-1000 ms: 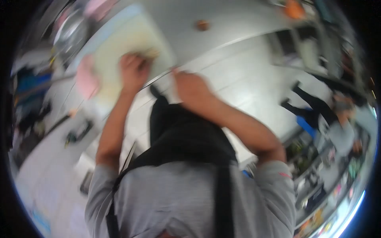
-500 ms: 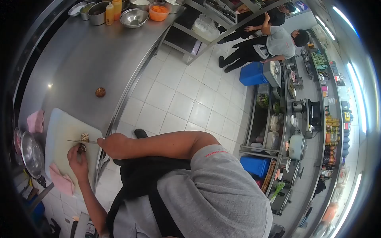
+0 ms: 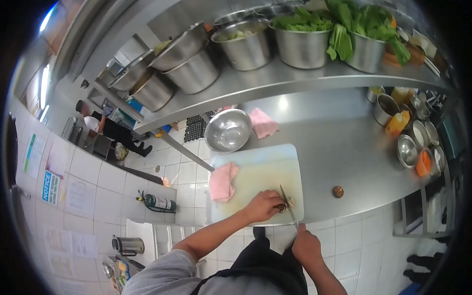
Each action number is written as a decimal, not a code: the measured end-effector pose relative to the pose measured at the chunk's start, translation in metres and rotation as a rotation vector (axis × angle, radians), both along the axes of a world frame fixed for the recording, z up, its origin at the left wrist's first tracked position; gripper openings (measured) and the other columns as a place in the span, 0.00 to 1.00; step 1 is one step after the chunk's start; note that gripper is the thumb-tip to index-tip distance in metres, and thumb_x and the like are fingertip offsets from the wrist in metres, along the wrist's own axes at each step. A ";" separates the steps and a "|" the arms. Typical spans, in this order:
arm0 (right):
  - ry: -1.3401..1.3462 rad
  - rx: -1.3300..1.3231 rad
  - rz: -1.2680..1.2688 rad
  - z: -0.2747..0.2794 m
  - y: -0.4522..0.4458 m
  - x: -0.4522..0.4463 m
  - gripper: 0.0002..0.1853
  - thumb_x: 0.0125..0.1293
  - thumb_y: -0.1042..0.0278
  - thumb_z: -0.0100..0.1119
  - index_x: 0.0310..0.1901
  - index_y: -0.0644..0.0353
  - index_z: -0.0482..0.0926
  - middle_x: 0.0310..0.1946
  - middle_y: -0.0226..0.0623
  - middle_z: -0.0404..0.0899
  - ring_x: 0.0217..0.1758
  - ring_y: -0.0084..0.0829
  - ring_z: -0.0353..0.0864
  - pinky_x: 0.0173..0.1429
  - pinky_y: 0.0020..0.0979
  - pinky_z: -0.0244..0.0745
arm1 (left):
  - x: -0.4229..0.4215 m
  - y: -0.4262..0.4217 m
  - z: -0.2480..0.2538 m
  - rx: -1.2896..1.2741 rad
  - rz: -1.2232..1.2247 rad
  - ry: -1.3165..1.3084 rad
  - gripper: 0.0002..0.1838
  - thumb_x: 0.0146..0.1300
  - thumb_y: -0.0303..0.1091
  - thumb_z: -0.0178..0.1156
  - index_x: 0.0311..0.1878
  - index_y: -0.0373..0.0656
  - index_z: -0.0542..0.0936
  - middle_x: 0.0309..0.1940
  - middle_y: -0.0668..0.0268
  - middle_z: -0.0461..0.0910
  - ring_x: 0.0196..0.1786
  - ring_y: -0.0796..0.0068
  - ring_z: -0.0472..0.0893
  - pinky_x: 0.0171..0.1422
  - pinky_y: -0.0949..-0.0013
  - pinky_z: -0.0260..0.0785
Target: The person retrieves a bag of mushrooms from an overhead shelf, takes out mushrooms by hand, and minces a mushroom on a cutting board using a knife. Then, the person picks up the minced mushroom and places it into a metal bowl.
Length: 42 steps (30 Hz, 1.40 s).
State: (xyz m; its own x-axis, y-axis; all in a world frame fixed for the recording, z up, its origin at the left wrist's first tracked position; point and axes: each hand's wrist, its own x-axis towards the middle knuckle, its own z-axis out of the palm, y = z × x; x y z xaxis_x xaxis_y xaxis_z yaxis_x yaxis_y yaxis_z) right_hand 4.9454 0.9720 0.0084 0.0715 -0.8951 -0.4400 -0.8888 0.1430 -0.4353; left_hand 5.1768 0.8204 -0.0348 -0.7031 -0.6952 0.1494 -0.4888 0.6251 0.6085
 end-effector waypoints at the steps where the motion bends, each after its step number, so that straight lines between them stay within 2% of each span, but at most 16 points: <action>1: -0.006 -0.006 -0.003 0.003 0.002 -0.001 0.20 0.73 0.73 0.51 0.63 0.71 0.72 0.43 0.65 0.88 0.45 0.64 0.91 0.52 0.59 0.86 | -0.002 0.002 0.004 0.084 0.047 -0.032 0.18 0.62 0.30 0.74 0.56 0.46 0.90 0.50 0.59 0.84 0.58 0.50 0.85 0.64 0.50 0.78; 2: -0.015 -0.008 -0.008 0.003 0.000 -0.002 0.18 0.73 0.73 0.51 0.61 0.70 0.72 0.43 0.65 0.88 0.45 0.64 0.91 0.53 0.59 0.85 | -0.003 0.001 0.005 0.172 0.091 -0.065 0.18 0.63 0.31 0.74 0.56 0.45 0.89 0.51 0.59 0.85 0.57 0.50 0.86 0.63 0.50 0.79; 6: -0.030 0.011 -0.042 -0.007 0.001 -0.002 0.19 0.74 0.74 0.48 0.63 0.70 0.72 0.43 0.66 0.88 0.47 0.66 0.90 0.56 0.62 0.83 | -0.001 -0.002 -0.021 0.188 0.031 -0.005 0.15 0.66 0.33 0.71 0.56 0.45 0.89 0.54 0.56 0.87 0.57 0.49 0.87 0.64 0.49 0.80; 8: -0.046 -0.031 -0.045 -0.033 0.005 -0.008 0.20 0.76 0.70 0.48 0.65 0.71 0.71 0.43 0.66 0.88 0.48 0.67 0.89 0.56 0.64 0.82 | -0.001 -0.013 -0.047 0.068 -0.046 -0.124 0.15 0.68 0.36 0.68 0.56 0.46 0.89 0.54 0.55 0.88 0.57 0.49 0.87 0.64 0.49 0.80; 9: -0.046 -0.084 -0.043 -0.027 0.005 -0.008 0.20 0.77 0.68 0.50 0.64 0.71 0.72 0.41 0.64 0.88 0.47 0.65 0.90 0.54 0.63 0.82 | 0.003 -0.019 -0.066 0.019 -0.094 -0.176 0.16 0.69 0.36 0.67 0.57 0.45 0.89 0.54 0.55 0.88 0.58 0.49 0.87 0.64 0.50 0.79; 10: -0.047 -0.141 -0.032 -0.026 0.005 -0.010 0.19 0.78 0.67 0.50 0.63 0.70 0.74 0.39 0.62 0.89 0.44 0.63 0.90 0.52 0.61 0.83 | -0.005 -0.019 -0.042 0.108 -0.055 -0.294 0.15 0.70 0.38 0.67 0.56 0.46 0.90 0.53 0.56 0.89 0.58 0.49 0.87 0.65 0.50 0.79; 11: -0.030 -0.069 -0.027 -0.015 -0.002 -0.013 0.15 0.78 0.70 0.48 0.60 0.69 0.75 0.37 0.60 0.88 0.42 0.62 0.91 0.49 0.60 0.84 | -0.007 -0.020 -0.040 0.131 -0.070 -0.203 0.15 0.68 0.37 0.69 0.56 0.46 0.90 0.51 0.55 0.88 0.57 0.50 0.87 0.64 0.50 0.79; 13: -0.033 -0.091 -0.025 -0.001 -0.012 -0.017 0.12 0.76 0.74 0.49 0.56 0.68 0.74 0.36 0.59 0.88 0.42 0.61 0.91 0.48 0.59 0.85 | -0.018 -0.016 0.000 0.149 -0.022 -0.181 0.17 0.63 0.31 0.74 0.57 0.45 0.90 0.48 0.56 0.87 0.54 0.52 0.89 0.61 0.53 0.81; 18: -0.064 -0.066 -0.049 -0.011 -0.007 -0.014 0.12 0.74 0.77 0.50 0.56 0.69 0.73 0.35 0.58 0.88 0.41 0.61 0.91 0.48 0.57 0.85 | -0.015 -0.010 0.001 0.177 -0.001 -0.138 0.20 0.62 0.29 0.77 0.58 0.45 0.89 0.49 0.59 0.87 0.52 0.55 0.90 0.59 0.56 0.82; 24: -0.054 -0.179 -0.025 -0.004 0.001 -0.013 0.12 0.74 0.77 0.51 0.56 0.68 0.72 0.35 0.58 0.87 0.40 0.58 0.91 0.47 0.54 0.87 | -0.019 -0.015 0.009 0.145 -0.037 -0.294 0.20 0.63 0.30 0.77 0.58 0.45 0.89 0.49 0.59 0.87 0.52 0.55 0.90 0.59 0.56 0.83; 27: -0.068 -0.181 -0.035 -0.004 0.003 -0.011 0.12 0.73 0.78 0.52 0.55 0.68 0.73 0.34 0.57 0.87 0.40 0.56 0.92 0.46 0.52 0.87 | -0.017 -0.012 0.002 0.120 -0.032 -0.240 0.18 0.62 0.30 0.78 0.56 0.43 0.89 0.47 0.59 0.88 0.51 0.55 0.90 0.59 0.55 0.82; 29: -0.008 -0.159 -0.007 -0.009 -0.003 -0.006 0.11 0.72 0.78 0.53 0.54 0.68 0.73 0.34 0.56 0.88 0.40 0.56 0.92 0.45 0.51 0.88 | -0.019 -0.009 0.000 0.179 0.101 -0.141 0.16 0.60 0.30 0.78 0.51 0.40 0.88 0.46 0.58 0.88 0.50 0.54 0.90 0.58 0.55 0.82; 32: -0.001 -0.150 0.008 0.002 -0.015 -0.005 0.11 0.72 0.78 0.53 0.54 0.68 0.73 0.34 0.56 0.88 0.39 0.56 0.92 0.45 0.52 0.88 | -0.017 -0.012 -0.001 0.138 0.060 -0.183 0.15 0.59 0.30 0.79 0.47 0.38 0.87 0.46 0.57 0.89 0.50 0.53 0.89 0.57 0.55 0.81; 36: -0.022 -0.190 0.034 0.004 -0.010 -0.007 0.10 0.73 0.77 0.52 0.53 0.68 0.74 0.35 0.57 0.88 0.40 0.57 0.92 0.44 0.52 0.88 | -0.016 -0.013 -0.001 0.160 0.067 -0.179 0.14 0.58 0.30 0.79 0.46 0.38 0.88 0.45 0.57 0.89 0.50 0.52 0.89 0.58 0.54 0.81; 38: -0.016 -0.193 0.026 -0.009 -0.008 -0.003 0.10 0.72 0.78 0.53 0.53 0.68 0.73 0.34 0.57 0.88 0.39 0.56 0.92 0.44 0.52 0.87 | -0.015 -0.011 0.000 0.067 0.043 -0.106 0.14 0.58 0.31 0.79 0.46 0.38 0.90 0.45 0.57 0.88 0.51 0.51 0.88 0.59 0.54 0.81; 42: 0.012 -0.173 0.049 0.004 -0.011 -0.006 0.10 0.72 0.78 0.53 0.52 0.68 0.73 0.33 0.56 0.87 0.39 0.56 0.92 0.43 0.52 0.87 | -0.014 -0.003 -0.004 0.037 0.090 -0.142 0.13 0.59 0.31 0.79 0.47 0.40 0.91 0.44 0.58 0.88 0.52 0.51 0.88 0.61 0.53 0.81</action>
State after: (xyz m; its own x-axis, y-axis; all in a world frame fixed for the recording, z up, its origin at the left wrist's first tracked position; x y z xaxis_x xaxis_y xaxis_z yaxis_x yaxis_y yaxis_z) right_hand 4.9397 0.9606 0.0122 0.1126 -0.9532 -0.2806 -0.8983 0.0231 -0.4388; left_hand 5.1630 0.8169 -0.0392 -0.6502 -0.7594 0.0262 -0.6245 0.5537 0.5509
